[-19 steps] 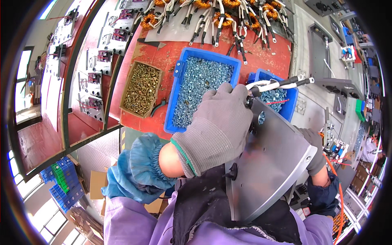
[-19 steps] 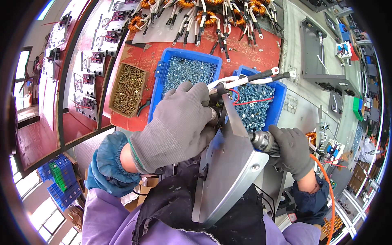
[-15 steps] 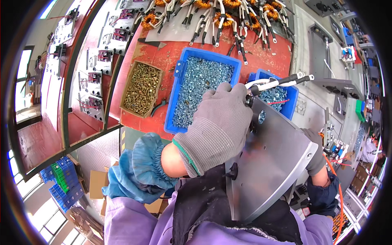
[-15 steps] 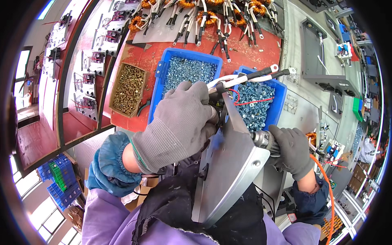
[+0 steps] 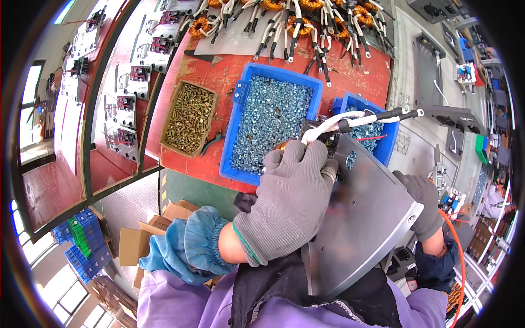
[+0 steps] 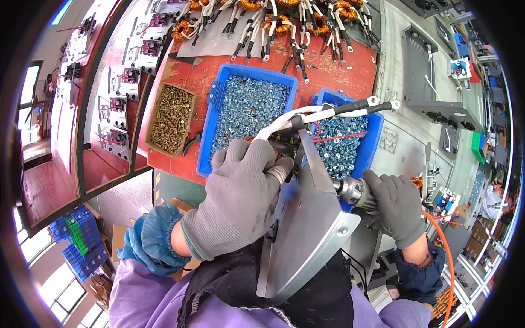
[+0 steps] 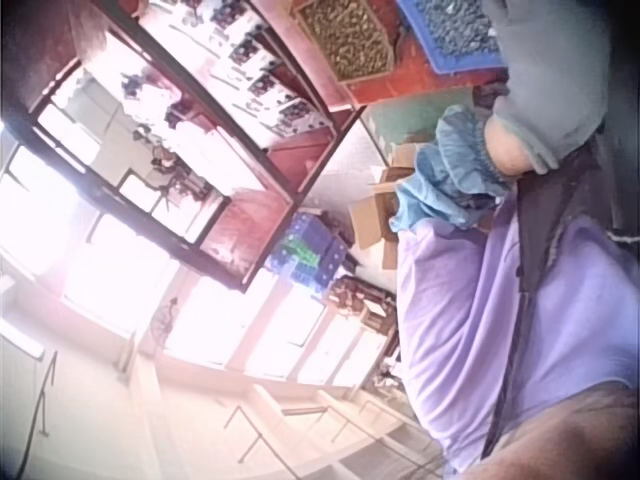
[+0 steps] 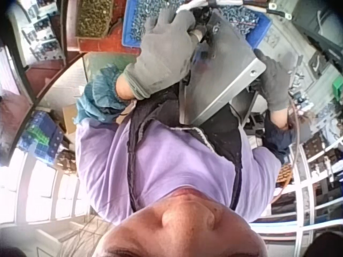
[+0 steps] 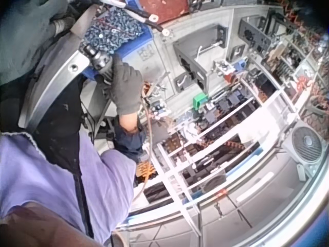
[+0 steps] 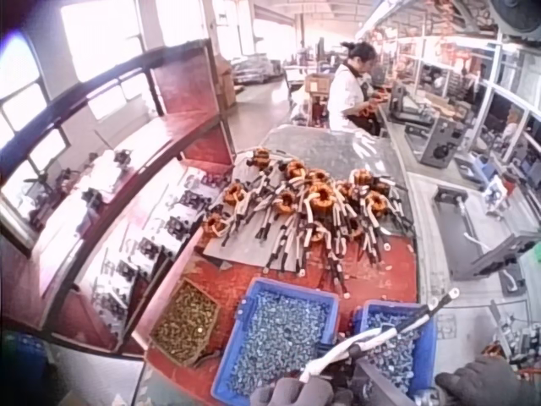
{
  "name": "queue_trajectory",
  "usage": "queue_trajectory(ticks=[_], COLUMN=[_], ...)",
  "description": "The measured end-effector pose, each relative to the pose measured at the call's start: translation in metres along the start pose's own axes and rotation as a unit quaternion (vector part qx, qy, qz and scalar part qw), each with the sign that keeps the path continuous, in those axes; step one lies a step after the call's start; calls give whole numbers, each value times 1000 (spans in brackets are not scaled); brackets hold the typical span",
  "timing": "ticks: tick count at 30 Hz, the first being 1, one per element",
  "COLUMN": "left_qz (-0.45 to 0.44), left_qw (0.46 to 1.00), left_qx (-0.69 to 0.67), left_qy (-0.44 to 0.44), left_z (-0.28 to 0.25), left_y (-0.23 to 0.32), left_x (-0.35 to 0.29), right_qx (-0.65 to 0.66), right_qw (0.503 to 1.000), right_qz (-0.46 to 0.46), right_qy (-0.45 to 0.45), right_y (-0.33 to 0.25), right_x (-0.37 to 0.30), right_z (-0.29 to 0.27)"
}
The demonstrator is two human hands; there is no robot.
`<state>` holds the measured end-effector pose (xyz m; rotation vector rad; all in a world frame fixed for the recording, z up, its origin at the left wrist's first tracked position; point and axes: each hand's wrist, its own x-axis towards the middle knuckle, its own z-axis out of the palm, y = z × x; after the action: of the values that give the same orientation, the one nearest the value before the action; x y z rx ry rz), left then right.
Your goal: Assembling electrical components and coils onto a metal base plate using an electric screwdriver.
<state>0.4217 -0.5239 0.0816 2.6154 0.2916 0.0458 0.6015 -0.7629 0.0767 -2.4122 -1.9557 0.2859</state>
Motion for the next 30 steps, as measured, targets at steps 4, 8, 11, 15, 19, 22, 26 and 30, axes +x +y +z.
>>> queue_trajectory(ticks=[4, 8, 11, 15, 19, 22, 26, 30], left_qz=[-48, -65, -72, -108, -48, -32, 11, 57], left_qw=[999, 998, 997, 994, 999, 999, 997, 991], left_qx=[-14, -12, -12, -22, 4, 32, 57, 54], left_qy=[-14, -17, -1, -26, 9, 8, -52, -105], left_z=[5, 9, 12, 15, 15, 9, -6, -11], left_y=[7, 12, 14, 13, 4, 1, -8, -15], left_x=[-3, -4, -4, -3, 0, 5, 16, 31], right_qx=[-7, -19, -24, -36, 29, 79, 47, 32], right_qw=[1000, 1000, 1000, 999, 999, 996, 999, 999], right_qz=[7, 3, -12, -3, 24, 43, 9, -2], right_qy=[-17, -18, -14, 10, 0, -1, 14, 18], right_y=[-4, -5, -6, -7, -6, -5, -5, -4], right_x=[3, 7, 6, 1, -6, -9, -9, -9], right_z=[-10, -15, -17, -9, 3, 7, 6, 7])
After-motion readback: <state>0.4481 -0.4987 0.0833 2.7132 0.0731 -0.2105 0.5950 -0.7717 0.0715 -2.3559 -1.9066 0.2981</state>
